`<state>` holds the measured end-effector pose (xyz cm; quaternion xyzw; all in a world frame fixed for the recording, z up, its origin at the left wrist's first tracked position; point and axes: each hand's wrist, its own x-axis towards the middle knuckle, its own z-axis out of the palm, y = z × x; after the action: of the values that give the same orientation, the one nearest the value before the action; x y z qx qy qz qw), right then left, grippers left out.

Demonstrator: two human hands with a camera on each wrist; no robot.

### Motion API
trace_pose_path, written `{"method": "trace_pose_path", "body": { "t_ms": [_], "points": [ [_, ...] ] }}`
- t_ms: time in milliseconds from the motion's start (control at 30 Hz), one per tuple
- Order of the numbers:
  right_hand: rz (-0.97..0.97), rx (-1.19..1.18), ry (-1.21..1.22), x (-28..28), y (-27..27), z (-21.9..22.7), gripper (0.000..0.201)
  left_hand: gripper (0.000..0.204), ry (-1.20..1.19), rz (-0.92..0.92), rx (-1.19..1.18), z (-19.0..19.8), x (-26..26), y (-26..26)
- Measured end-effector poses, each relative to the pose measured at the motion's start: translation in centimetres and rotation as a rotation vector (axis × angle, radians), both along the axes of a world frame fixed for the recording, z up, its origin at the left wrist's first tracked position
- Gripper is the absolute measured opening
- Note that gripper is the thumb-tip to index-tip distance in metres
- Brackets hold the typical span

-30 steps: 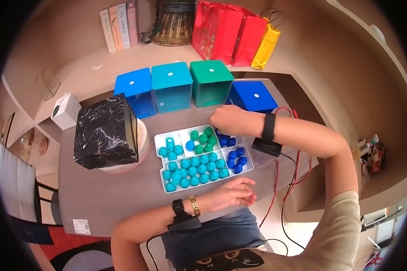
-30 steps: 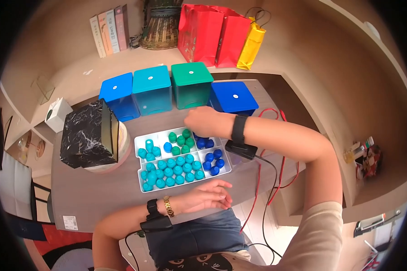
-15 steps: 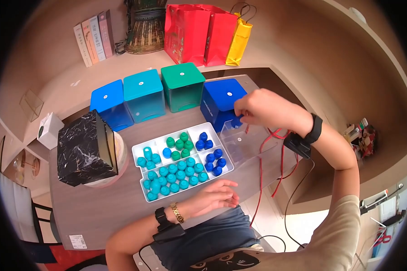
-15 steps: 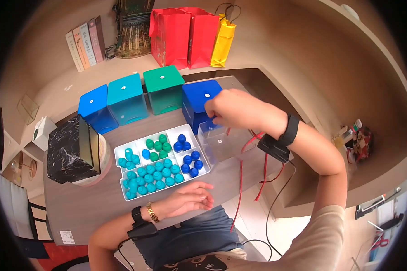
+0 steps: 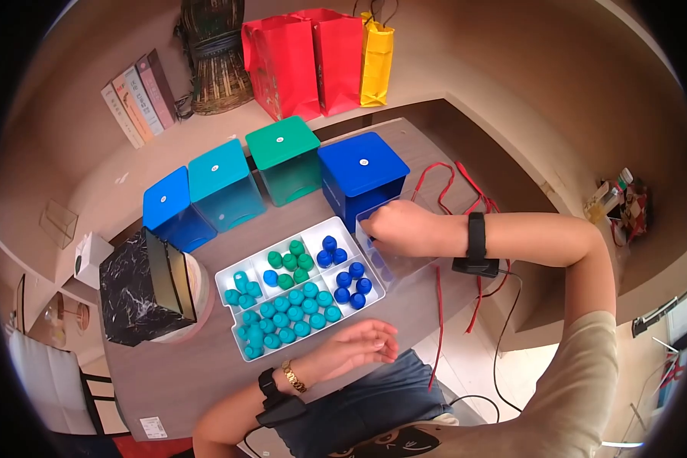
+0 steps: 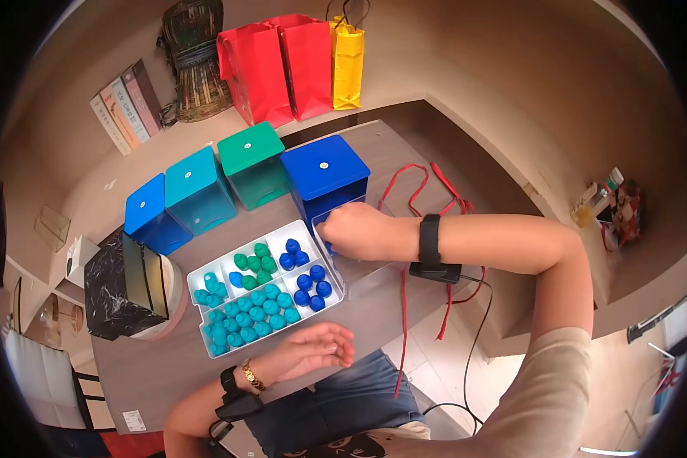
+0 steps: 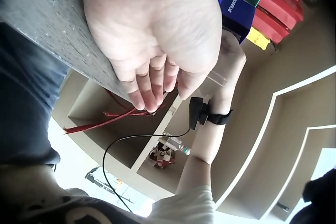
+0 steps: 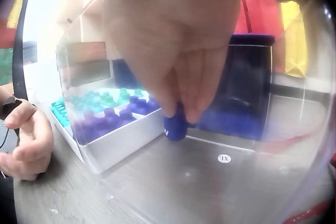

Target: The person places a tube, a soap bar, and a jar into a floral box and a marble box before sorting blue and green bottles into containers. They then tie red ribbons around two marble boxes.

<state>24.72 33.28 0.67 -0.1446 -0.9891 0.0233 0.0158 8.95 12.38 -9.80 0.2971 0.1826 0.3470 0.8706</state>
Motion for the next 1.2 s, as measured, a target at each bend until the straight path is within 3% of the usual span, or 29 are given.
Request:
{"method": "trace_pose_path", "body": {
  "t_ms": [267,333,533,667,767,867,967,1200],
  "points": [
    [-0.068,-0.113,0.023,0.3,-0.2,-0.5,0.019,0.046,-0.01,0.036,-0.014,0.1,0.0,-0.2],
    [-0.066,-0.108,-0.01,0.6,-0.4,1.1,0.018,0.05,-0.03,0.069,-0.02,0.3,0.1,-0.3],
    [-0.02,0.093,0.257,-1.3,-1.9,8.2,0.009,0.057,-0.068,0.078,-0.031,0.4,0.2,-0.3],
    [0.343,0.22,0.113,-5.1,-1.1,6.1,0.011,0.053,-0.069,0.05,-0.018,-0.2,0.1,-0.1],
    [0.323,0.276,-0.202,-7.6,-0.8,3.4,0.012,0.05,-0.051,0.043,0.003,-0.3,0.1,-0.2],
    [0.334,0.289,-0.272,-9.0,-0.3,1.4,0.013,0.048,-0.033,0.034,0.018,-0.4,0.2,-0.1],
    [0.296,0.276,-0.318,-9.6,-0.2,0.8,0.013,0.047,-0.035,0.027,0.007,-0.6,0.2,-0.1],
    [0.247,0.276,-0.173,-8.9,0.6,2.8,0.01,0.042,-0.037,0.023,0.019,-0.8,0.5,0.0]
  ]
}}
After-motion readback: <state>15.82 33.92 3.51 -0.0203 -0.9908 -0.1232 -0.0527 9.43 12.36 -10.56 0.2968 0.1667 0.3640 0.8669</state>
